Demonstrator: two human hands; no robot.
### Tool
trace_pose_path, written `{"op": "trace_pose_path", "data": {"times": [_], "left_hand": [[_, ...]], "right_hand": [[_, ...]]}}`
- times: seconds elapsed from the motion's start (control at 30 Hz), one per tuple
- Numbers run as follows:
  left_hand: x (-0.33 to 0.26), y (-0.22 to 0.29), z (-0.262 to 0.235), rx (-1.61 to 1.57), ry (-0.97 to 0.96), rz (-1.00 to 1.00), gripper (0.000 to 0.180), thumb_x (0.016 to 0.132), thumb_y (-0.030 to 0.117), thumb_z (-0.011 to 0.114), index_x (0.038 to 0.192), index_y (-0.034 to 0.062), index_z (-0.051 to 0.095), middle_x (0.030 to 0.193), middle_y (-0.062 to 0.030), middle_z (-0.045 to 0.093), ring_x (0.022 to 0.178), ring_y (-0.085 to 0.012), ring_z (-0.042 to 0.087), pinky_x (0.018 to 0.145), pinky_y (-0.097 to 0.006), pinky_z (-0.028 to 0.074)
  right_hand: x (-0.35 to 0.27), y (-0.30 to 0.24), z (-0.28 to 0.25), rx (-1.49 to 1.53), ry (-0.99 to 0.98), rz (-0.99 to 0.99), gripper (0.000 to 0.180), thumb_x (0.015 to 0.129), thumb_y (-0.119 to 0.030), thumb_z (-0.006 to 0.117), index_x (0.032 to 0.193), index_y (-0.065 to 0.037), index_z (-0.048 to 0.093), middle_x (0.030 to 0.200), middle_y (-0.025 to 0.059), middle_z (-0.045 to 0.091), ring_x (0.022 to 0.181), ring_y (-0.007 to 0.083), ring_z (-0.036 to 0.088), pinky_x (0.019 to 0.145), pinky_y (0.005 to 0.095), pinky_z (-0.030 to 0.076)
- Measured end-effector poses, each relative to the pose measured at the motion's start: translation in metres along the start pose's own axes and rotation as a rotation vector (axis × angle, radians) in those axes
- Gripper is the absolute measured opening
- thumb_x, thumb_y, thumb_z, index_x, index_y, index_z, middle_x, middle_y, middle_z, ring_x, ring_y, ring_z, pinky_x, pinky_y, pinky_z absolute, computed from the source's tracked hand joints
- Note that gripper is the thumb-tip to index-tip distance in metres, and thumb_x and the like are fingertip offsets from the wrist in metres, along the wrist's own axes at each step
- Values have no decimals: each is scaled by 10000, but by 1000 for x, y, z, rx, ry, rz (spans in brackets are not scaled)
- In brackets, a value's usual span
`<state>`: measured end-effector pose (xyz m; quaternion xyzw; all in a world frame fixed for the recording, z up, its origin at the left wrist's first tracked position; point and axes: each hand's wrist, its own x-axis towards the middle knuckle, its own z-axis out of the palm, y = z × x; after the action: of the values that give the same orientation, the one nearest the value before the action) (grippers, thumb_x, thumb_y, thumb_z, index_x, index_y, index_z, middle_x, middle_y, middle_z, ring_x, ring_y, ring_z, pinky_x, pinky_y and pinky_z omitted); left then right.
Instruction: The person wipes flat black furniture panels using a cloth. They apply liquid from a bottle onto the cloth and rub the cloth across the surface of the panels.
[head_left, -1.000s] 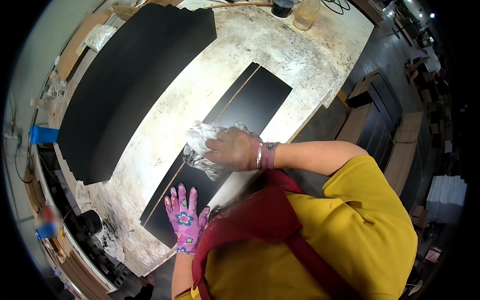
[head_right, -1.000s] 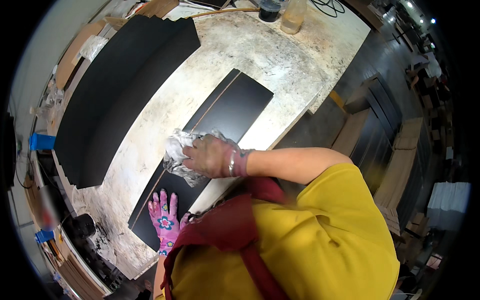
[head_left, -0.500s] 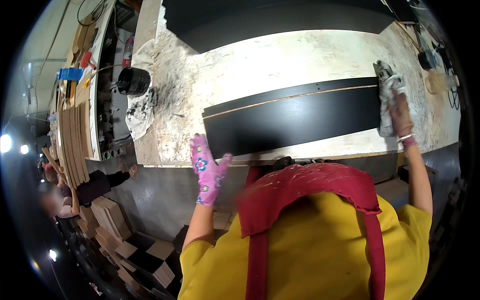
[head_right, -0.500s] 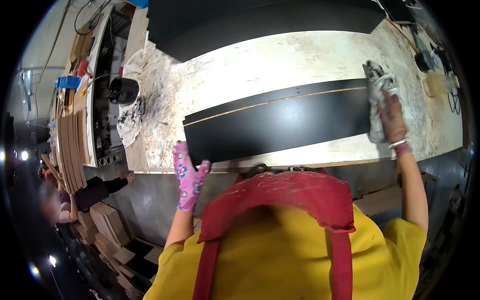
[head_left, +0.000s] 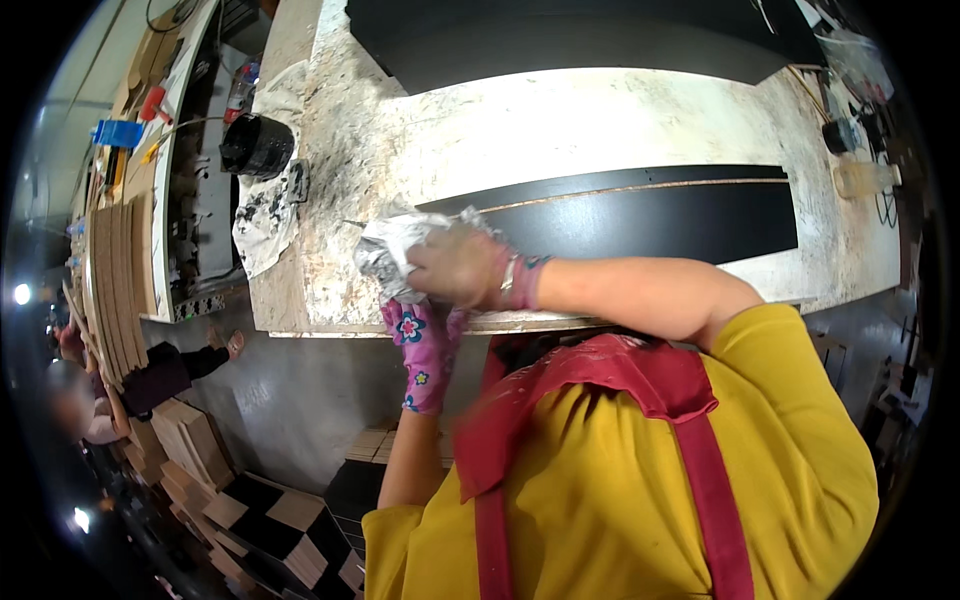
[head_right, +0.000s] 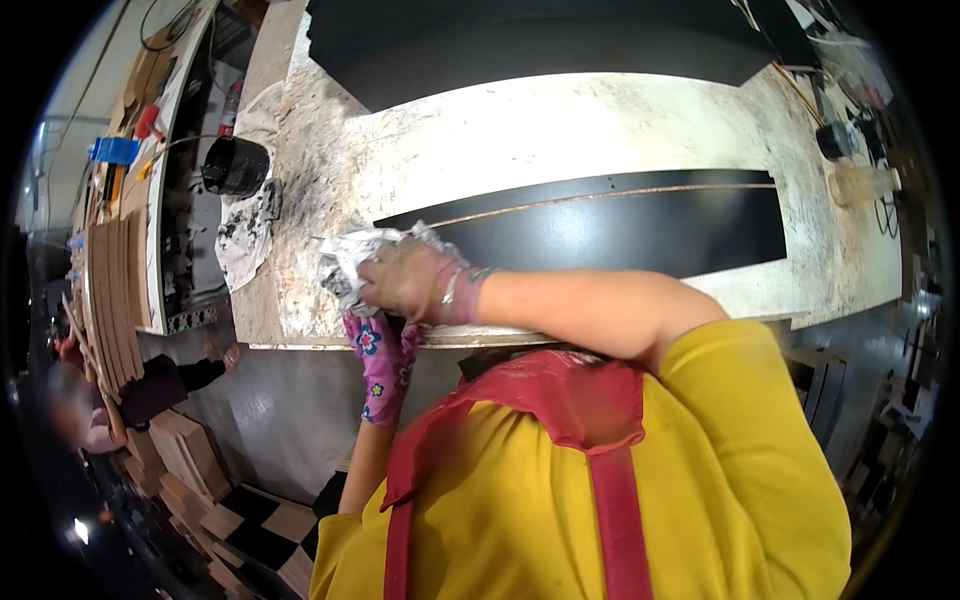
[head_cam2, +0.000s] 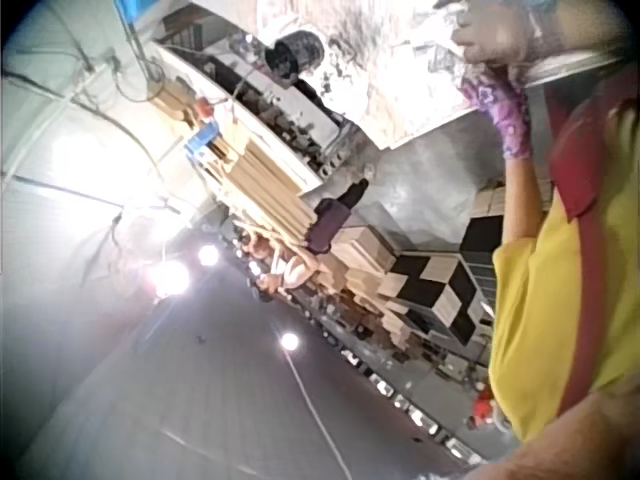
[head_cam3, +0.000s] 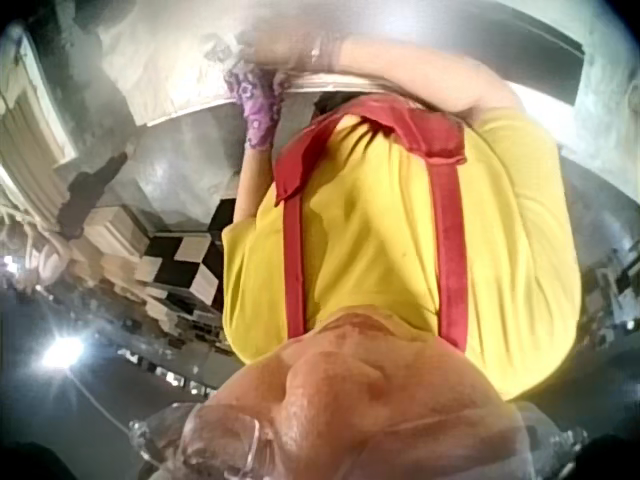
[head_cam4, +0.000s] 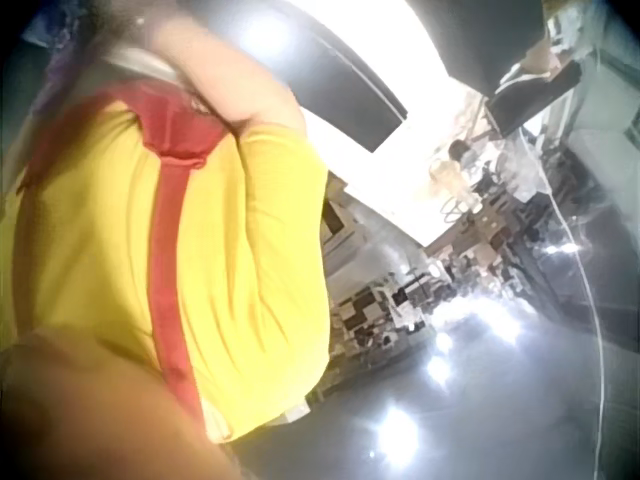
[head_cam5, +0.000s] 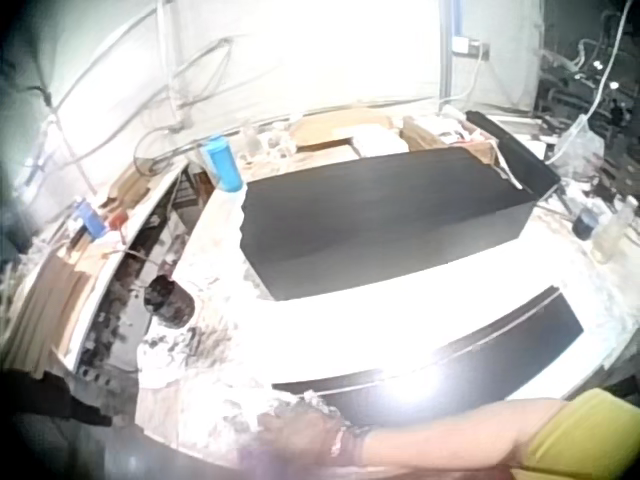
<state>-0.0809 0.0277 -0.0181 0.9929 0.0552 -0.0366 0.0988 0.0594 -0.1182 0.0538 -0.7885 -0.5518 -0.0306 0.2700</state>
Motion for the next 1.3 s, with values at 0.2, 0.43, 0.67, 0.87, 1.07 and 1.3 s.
{"op": "trace_pose_path", "data": {"times": [0.2, 0.43, 0.67, 0.87, 1.07, 1.3], "left_hand": [[16, 24, -26, -132, 157, 59, 831, 815, 438, 647, 1442, 33, 282, 1508, -183, 259, 1395, -401, 204, 1121, -535, 121], [38, 23, -44, -113, -21, 42, 825, 797, 345, 682, 1443, 27, 279, 1504, -185, 267, 1392, -392, 218, 1131, -484, 173], [83, -73, -102, -542, 385, -285, 380, 915, 201, 595, 1207, -27, 513, 1128, -125, 543, 1029, -211, 536, 890, -319, 451], [164, -95, -157, -85, 381, -259, 348, 942, 336, 534, 982, -2, 605, 933, -137, 638, 828, -285, 592, 789, -380, 464], [223, -95, -123, 330, 122, -152, 453, 890, 421, 569, 1185, 80, 611, 1088, -162, 656, 1022, -333, 607, 870, -420, 459], [242, -131, -109, 140, 57, -267, 495, 804, 384, 676, 1182, 75, 597, 1049, -148, 660, 979, -325, 617, 839, -393, 470]], "right_hand": [[-152, 75, -85, -277, 172, 570, 449, 754, -28, 665, 1186, -123, 586, 1150, 176, 596, 1026, 339, 594, 856, 379, 511], [-342, 154, -194, -143, 635, 1275, 322, 899, -157, 596, 1214, -93, 579, 1252, 160, 565, 1169, 304, 520, 1010, 351, 379], [-366, 102, -287, -532, 118, 892, 375, 888, -24, 551, 1263, -35, 539, 1334, 172, 497, 1258, 264, 453, 1021, 325, 367], [-319, 109, -185, -432, -80, 840, 565, 744, 40, 588, 1289, -78, 494, 1321, 124, 520, 1159, 366, 482, 979, 406, 407], [-299, 107, -181, -299, 151, 882, 576, 746, 2, 579, 1307, -75, 472, 1235, 143, 561, 1129, 375, 477, 993, 424, 372], [-307, 108, -180, -315, 181, 902, 561, 719, -53, 574, 1276, -101, 520, 1214, 144, 568, 1118, 377, 483, 994, 435, 370]]}}
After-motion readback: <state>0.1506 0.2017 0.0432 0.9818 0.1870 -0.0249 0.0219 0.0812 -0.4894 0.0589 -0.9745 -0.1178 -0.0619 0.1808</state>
